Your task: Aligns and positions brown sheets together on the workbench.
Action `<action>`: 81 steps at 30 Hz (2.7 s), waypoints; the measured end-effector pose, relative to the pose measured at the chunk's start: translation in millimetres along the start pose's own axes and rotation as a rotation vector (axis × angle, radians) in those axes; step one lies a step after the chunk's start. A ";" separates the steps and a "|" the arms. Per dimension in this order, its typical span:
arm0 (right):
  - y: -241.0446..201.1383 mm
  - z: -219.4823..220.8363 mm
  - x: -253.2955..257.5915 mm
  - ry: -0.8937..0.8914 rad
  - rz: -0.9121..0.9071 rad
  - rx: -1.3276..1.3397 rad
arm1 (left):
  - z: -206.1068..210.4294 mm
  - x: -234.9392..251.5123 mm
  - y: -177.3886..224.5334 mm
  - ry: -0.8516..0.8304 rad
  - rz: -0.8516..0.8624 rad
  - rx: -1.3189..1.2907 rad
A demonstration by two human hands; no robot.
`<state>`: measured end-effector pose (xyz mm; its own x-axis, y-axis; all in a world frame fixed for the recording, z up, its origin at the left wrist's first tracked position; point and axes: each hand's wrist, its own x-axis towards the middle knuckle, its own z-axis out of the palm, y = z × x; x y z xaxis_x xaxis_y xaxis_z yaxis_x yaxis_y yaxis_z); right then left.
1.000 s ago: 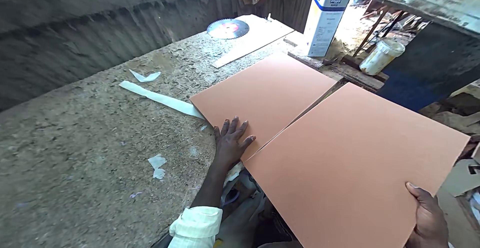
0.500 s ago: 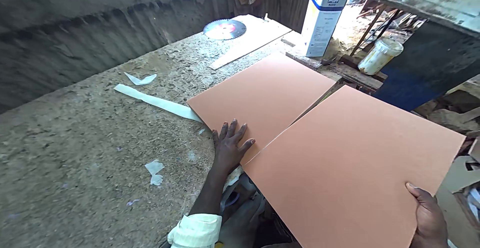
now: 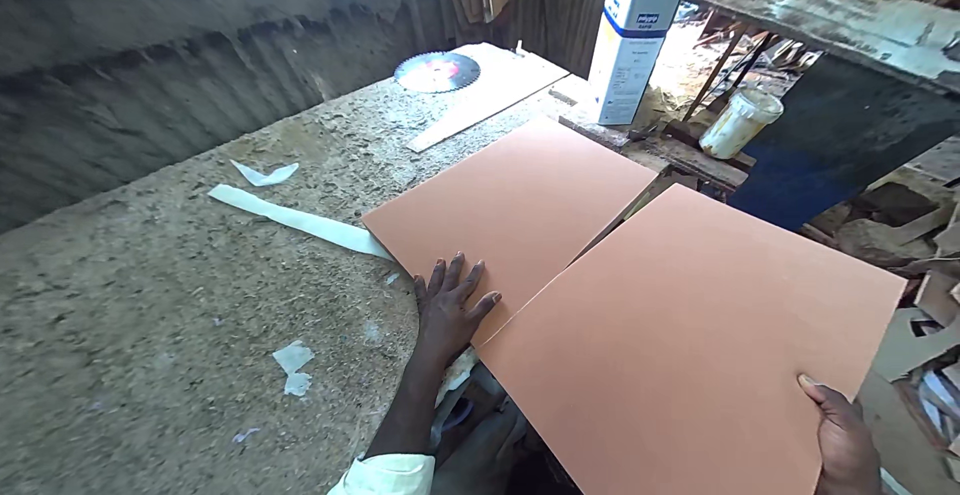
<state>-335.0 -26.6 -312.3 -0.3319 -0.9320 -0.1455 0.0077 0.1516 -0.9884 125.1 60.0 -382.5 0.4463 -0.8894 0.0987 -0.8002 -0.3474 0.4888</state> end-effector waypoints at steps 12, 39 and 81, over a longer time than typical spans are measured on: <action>0.9 -6.6 -11.4 0.024 0.011 -0.064 | -1.1 0.5 -2.4 0.001 -0.006 0.001; 2.7 -12.5 -37.2 0.059 0.041 -0.015 | -3.9 3.2 -4.6 -0.043 -0.025 0.042; 19.2 -1.8 -1.9 0.029 0.038 0.091 | -1.5 3.9 -3.0 -0.003 -0.008 0.048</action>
<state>-335.9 -21.3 -331.0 -0.3568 -0.9161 -0.1831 0.1061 0.1550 -0.9822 129.8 58.0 -382.3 0.4521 -0.8872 0.0923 -0.8149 -0.3687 0.4472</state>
